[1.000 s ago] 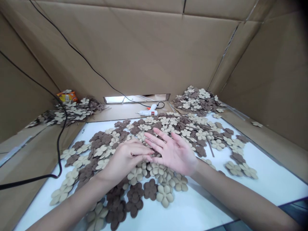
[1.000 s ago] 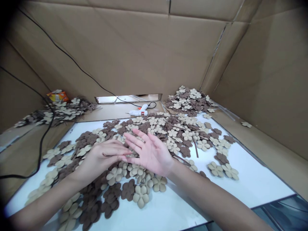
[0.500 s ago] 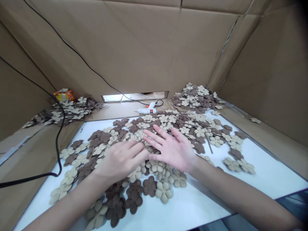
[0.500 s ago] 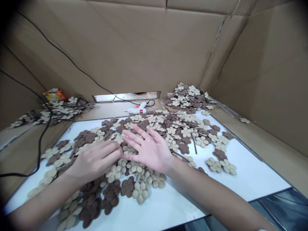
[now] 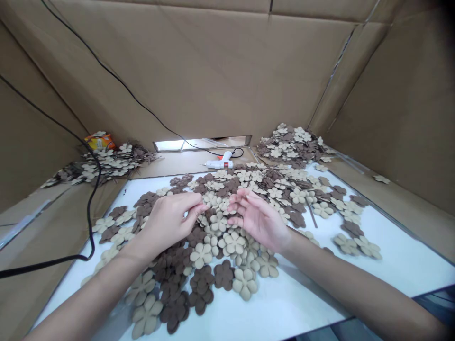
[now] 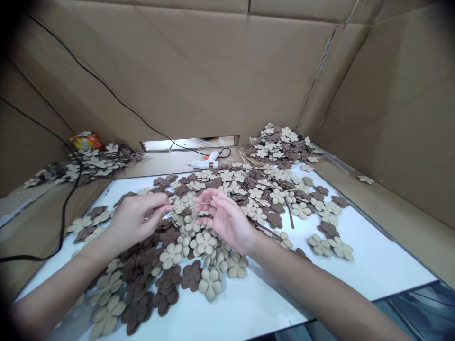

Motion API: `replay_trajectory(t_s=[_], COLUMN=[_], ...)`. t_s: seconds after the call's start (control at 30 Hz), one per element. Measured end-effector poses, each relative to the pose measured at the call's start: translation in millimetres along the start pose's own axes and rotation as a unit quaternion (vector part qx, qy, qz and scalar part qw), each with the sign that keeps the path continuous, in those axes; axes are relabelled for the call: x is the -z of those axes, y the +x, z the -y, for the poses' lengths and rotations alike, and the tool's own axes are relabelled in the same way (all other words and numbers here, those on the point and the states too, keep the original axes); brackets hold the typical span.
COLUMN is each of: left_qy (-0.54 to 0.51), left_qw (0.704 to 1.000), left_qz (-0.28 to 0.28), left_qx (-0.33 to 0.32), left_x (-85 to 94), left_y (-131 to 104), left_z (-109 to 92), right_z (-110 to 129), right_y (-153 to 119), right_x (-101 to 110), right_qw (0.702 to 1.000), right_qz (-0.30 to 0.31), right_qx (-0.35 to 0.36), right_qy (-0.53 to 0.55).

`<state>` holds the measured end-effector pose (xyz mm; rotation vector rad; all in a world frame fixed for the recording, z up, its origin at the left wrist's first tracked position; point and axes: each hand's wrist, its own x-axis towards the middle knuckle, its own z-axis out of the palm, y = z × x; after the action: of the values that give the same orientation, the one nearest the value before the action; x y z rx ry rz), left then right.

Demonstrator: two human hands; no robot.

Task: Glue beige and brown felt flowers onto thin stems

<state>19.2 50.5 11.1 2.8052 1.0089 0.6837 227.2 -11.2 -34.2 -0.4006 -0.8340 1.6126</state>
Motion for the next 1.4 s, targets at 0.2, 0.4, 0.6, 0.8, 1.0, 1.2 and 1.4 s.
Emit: replay_trajectory(t_s=[0.2, 0.4, 0.6, 0.8, 1.0, 1.2, 1.4], left_qy=[-0.139, -0.318, -0.408, -0.482, -0.627, -0.687, -0.748], left_qw=[0.987, 0.932, 0.896, 0.866, 0.751, 0.636, 0.507], left_qz=[0.016, 0.007, -0.046, -0.004, 0.004, 0.021, 0.059], left_qx=[0.074, 0.177, 0.17, 0.136, 0.207, 0.35, 0.424], left_x=[-7.1, -5.7, -3.4, -13.4, -21.2, -23.6, -27.0], left_y=[4.4, 7.8, 5.4, 0.6, -1.3, -4.1, -8.2], left_z=[7.8, 9.0, 2.8, -1.9, -18.5, -29.0, -41.0], right_z=[-2.0, -2.7, -6.0, -9.7, -9.5, -9.2, -9.0], right_y=[0.2, 1.3, 0.0, -0.5, -8.6, -15.6, -12.4], right_x=[-0.8, 2.2, 1.3, 1.1, -6.2, -11.2, -9.7], right_qw=[0.98, 0.982, 0.989, 0.986, 0.941, 0.805, 0.742], right_qz=[-0.075, -0.096, -0.058, -0.007, 0.019, 0.008, 0.03], right_qx=[0.149, 0.129, 0.07, 0.014, -0.016, 0.13, 0.233], right_qy=[-0.11, -0.099, -0.117, -0.165, -0.338, -0.579, -0.628])
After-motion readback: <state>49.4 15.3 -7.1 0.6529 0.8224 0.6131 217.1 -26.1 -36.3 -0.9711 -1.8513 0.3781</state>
